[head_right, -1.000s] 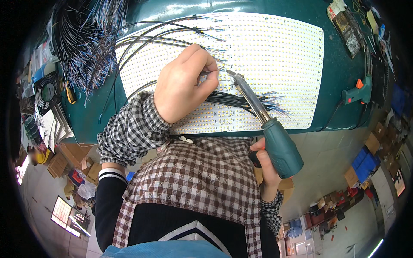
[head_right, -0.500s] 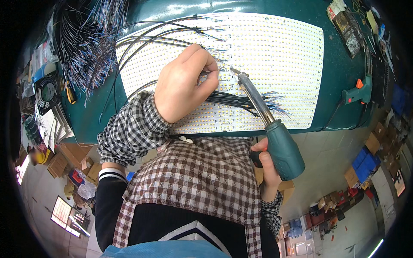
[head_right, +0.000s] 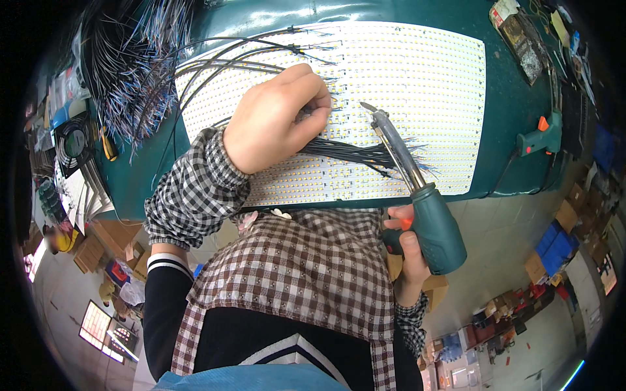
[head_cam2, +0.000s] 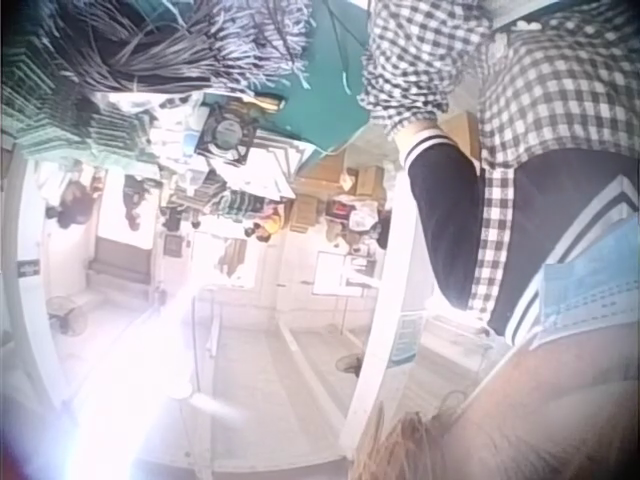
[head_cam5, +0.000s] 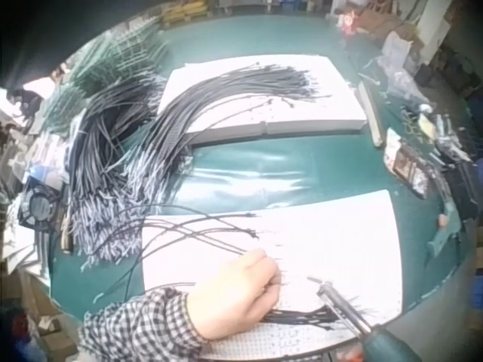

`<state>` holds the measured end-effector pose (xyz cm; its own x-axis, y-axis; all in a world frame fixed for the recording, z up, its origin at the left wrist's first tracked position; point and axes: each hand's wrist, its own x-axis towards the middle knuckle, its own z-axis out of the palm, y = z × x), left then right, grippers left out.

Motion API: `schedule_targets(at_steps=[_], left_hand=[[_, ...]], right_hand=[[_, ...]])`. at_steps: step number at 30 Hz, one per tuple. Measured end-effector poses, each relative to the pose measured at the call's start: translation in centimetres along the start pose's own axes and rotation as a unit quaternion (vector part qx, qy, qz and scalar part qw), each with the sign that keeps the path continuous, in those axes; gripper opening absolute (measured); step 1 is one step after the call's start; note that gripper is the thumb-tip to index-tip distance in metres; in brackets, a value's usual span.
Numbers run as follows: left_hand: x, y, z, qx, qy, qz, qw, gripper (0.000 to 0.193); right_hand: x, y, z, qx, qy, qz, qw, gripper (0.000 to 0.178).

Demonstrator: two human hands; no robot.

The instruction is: The person connects wires to an LED light panel using a soldering iron at an assembly station.

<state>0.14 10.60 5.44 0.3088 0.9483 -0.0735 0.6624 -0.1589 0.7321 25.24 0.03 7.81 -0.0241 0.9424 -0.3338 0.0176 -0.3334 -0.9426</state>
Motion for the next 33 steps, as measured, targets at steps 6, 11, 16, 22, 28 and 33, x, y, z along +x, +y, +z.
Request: schedule_targets(at_steps=[6, 11, 16, 22, 28, 33], left_hand=[[0.12, 0.12, -0.19, -0.018, -0.006, -0.011, 1.0, 0.006], [-0.07, 0.28, 0.25, -0.008, 0.006, -0.023, 1.0, 0.005], [-0.11, 0.24, 0.3, 0.01, 0.004, -0.019, 1.0, 0.006], [-0.05, 0.47, 0.22, 0.015, 0.001, -0.022, 1.0, 0.006], [-0.11, 0.44, 0.24, 0.017, 0.002, -0.023, 1.0, 0.006], [-0.05, 0.45, 0.22, 0.019, 0.003, -0.018, 1.0, 0.006]], right_hand=[[-0.03, -0.81, 0.62, 0.021, 0.022, 0.034, 0.999, 0.045], [-0.35, -0.34, 0.39, 0.032, 0.012, 0.04, 0.999, 0.04], [-0.4, -0.17, 0.47, 0.044, 0.008, 0.035, 0.998, 0.037], [-0.21, -0.28, 0.34, 0.036, -0.018, 0.044, 0.998, 0.036], [-0.17, 0.05, 0.4, 0.049, -0.017, 0.04, 0.998, 0.031], [-0.06, 0.0, 0.47, 0.048, -0.026, 0.027, 0.998, 0.029]])
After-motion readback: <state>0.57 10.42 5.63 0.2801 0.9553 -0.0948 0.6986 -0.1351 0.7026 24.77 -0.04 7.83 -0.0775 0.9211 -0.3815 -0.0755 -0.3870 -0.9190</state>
